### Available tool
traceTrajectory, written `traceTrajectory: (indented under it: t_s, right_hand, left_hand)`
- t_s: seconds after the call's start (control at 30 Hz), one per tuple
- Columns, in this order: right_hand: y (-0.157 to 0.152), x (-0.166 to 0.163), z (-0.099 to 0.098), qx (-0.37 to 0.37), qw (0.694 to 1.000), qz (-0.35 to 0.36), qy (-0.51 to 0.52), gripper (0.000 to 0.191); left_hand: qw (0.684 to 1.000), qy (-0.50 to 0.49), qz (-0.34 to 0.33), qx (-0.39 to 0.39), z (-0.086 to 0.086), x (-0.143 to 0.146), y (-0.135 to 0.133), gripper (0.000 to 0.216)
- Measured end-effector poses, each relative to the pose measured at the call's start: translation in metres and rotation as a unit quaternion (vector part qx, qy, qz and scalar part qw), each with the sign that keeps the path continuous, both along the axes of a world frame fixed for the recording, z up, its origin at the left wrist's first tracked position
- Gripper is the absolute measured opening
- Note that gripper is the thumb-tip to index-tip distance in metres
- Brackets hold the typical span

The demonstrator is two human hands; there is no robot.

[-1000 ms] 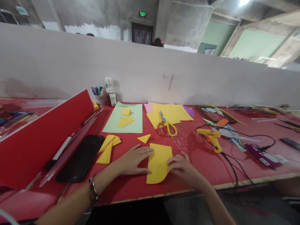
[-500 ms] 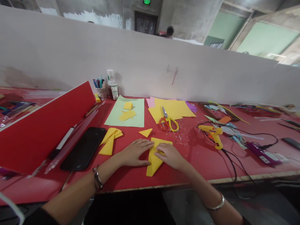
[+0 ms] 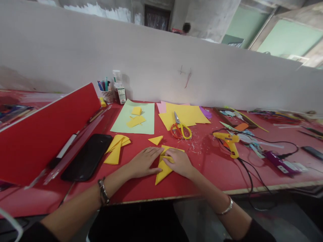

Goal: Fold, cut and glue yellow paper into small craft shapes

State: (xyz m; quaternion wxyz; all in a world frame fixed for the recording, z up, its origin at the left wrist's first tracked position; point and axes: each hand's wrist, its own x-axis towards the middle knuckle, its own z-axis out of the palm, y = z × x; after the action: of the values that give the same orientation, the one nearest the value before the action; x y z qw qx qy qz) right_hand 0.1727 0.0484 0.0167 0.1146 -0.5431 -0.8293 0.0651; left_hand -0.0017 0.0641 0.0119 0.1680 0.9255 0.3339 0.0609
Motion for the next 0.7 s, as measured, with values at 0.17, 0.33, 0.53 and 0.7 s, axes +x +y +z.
traceTrajectory:
  t_s: [0.17, 0.33, 0.53, 0.7]
  right_hand:
    - [-0.0002, -0.0001, -0.0025, -0.004, 1.0, -0.013, 0.02, 0.013]
    - [0.0007, -0.0011, -0.003, -0.011, 0.999, -0.029, 0.022, 0.014]
    - [0.0011, -0.0016, -0.0008, -0.028, 0.998, -0.04, 0.033, 0.013]
    - [0.0012, -0.0011, -0.0015, -0.033, 0.998, -0.05, 0.036, 0.013]
  left_hand:
    - [1.0, -0.012, 0.008, -0.009, 0.0017, -0.0003, 0.0007, 0.065]
    - [1.0, -0.016, 0.008, -0.019, 0.0027, -0.0004, 0.0001, 0.069]
    - [1.0, -0.02, 0.008, -0.016, 0.0014, -0.0009, -0.0001, 0.07]
    - [1.0, -0.019, 0.004, -0.016, 0.0018, -0.0004, -0.0002, 0.072]
